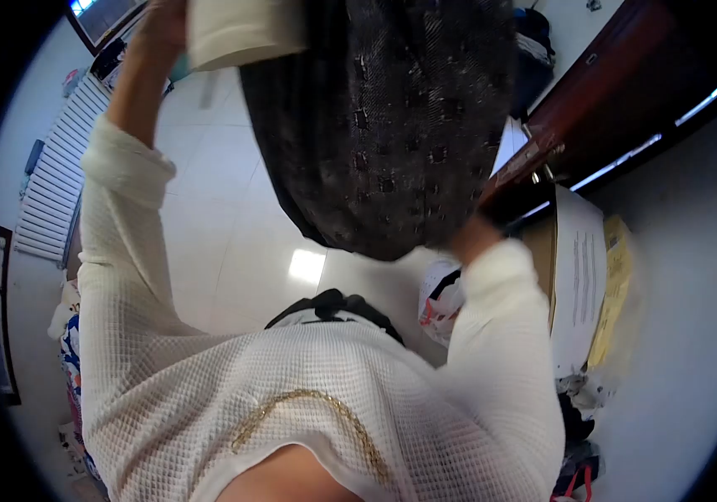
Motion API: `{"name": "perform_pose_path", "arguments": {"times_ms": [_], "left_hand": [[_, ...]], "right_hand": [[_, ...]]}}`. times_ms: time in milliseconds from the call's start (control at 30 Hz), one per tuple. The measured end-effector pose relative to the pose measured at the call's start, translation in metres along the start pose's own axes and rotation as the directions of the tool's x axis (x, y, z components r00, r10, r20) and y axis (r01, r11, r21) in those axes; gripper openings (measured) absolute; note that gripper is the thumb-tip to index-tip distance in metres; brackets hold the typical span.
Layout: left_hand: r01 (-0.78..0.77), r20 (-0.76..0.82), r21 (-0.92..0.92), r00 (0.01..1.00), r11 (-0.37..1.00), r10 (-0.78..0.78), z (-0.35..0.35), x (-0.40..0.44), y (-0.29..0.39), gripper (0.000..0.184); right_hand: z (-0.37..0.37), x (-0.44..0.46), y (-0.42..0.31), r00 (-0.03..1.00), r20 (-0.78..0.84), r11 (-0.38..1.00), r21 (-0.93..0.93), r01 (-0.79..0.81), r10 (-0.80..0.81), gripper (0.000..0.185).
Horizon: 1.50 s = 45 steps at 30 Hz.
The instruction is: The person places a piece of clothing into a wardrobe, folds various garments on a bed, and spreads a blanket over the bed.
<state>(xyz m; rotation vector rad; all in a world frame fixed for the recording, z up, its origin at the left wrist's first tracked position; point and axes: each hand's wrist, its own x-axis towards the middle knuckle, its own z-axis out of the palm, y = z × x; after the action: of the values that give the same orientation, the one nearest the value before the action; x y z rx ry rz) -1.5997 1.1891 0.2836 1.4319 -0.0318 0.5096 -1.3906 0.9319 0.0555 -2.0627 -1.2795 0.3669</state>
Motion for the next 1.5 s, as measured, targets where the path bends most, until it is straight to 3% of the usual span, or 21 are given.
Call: {"name": "perform_pose_path", "arguments": {"times_ms": [67,100,167,267,333,433,533,667,767,833,900,967,1100,1167,1267,1367,1500], "left_hand": [[0.122,-0.155,-0.059,0.979,0.991,-0.129,0.027,0.006,-0.014,0.048],[0.173,-0.202,-0.050,0.963,0.984,-0.180,0.014,0.024,-0.039,0.046],[0.196,-0.130,0.058,0.974,0.979,-0.188,-0.067,0.049,-0.136,0.056],[0.241,-0.229,-0.092,0.939,0.966,-0.257,-0.076,0.000,-0.161,0.052],[0.319,-0.154,-0.244,0.920,0.916,-0.361,-0.136,-0.012,-0.187,0.052],[0.222,-0.047,-0.252,0.969,0.942,-0.241,-0.149,-0.045,-0.168,0.062],[0.078,-0.128,-0.223,0.986,0.972,-0.108,-0.186,-0.061,-0.165,0.071],[0.130,-0.265,-0.112,0.952,0.985,-0.156,-0.230,-0.071,-0.162,0.082],[0.242,-0.202,-0.040,0.948,0.970,-0.245,-0.260,-0.056,-0.164,0.080],[0.336,-0.110,0.110,0.939,0.935,-0.325,-0.269,-0.033,-0.166,0.080],[0.356,-0.075,0.090,0.934,0.930,-0.350,-0.280,-0.006,-0.176,0.076],[0.450,0.000,0.189,0.889,0.873,-0.458,-0.289,0.021,-0.187,0.069],[0.405,0.137,0.344,0.871,0.847,-0.472,-0.283,0.081,-0.213,0.064],[0.441,0.245,0.422,0.785,0.792,-0.568,-0.278,0.107,-0.229,0.067],[0.395,0.307,0.486,0.758,0.779,-0.576,-0.272,0.154,-0.261,0.068],[0.288,0.441,0.471,0.742,0.834,-0.505,-0.265,0.197,-0.301,0.069],[0.272,0.582,0.340,0.692,0.901,-0.428,-0.243,0.289,-0.345,0.072]], "right_hand": [[0.052,-0.035,-0.018,0.973,0.227,0.945,0.325,-0.040,-0.036,0.029],[0.065,-0.041,-0.030,0.963,0.264,0.914,0.401,-0.059,-0.053,0.029],[0.072,-0.035,-0.045,0.962,0.264,0.882,0.468,-0.059,-0.076,0.029],[0.060,-0.006,-0.043,0.981,0.183,0.876,0.481,-0.035,-0.062,0.029],[0.046,0.016,-0.042,0.987,0.150,0.882,0.470,-0.021,-0.056,0.029],[0.032,0.047,-0.038,0.987,0.155,0.891,0.454,-0.032,-0.043,0.029],[0.030,0.079,-0.032,0.976,0.214,0.901,0.430,-0.062,-0.035,0.029],[0.033,0.128,-0.025,0.959,0.282,0.913,0.396,-0.094,-0.024,0.029],[0.027,0.186,-0.033,0.964,0.265,0.938,0.340,-0.065,-0.029,0.029],[0.023,0.232,-0.043,0.967,0.247,0.955,0.296,-0.022,-0.054,0.029],[0.022,0.277,-0.051,0.970,0.231,0.965,0.263,0.009,-0.072,0.029],[0.020,0.312,-0.056,0.970,0.230,0.970,0.240,0.028,-0.085,0.029],[0.016,0.374,-0.048,0.965,0.245,0.979,0.199,0.045,-0.094,0.029],[0.017,0.405,-0.035,0.960,0.261,0.981,0.186,0.057,-0.105,0.029],[0.018,0.451,-0.006,0.950,0.287,0.984,0.159,0.079,-0.122,0.029],[0.015,0.490,0.023,0.942,0.301,0.985,0.122,0.118,-0.150,0.029],[-0.010,0.551,0.059,0.941,0.285,0.983,0.088,0.164,-0.182,0.029]]}}
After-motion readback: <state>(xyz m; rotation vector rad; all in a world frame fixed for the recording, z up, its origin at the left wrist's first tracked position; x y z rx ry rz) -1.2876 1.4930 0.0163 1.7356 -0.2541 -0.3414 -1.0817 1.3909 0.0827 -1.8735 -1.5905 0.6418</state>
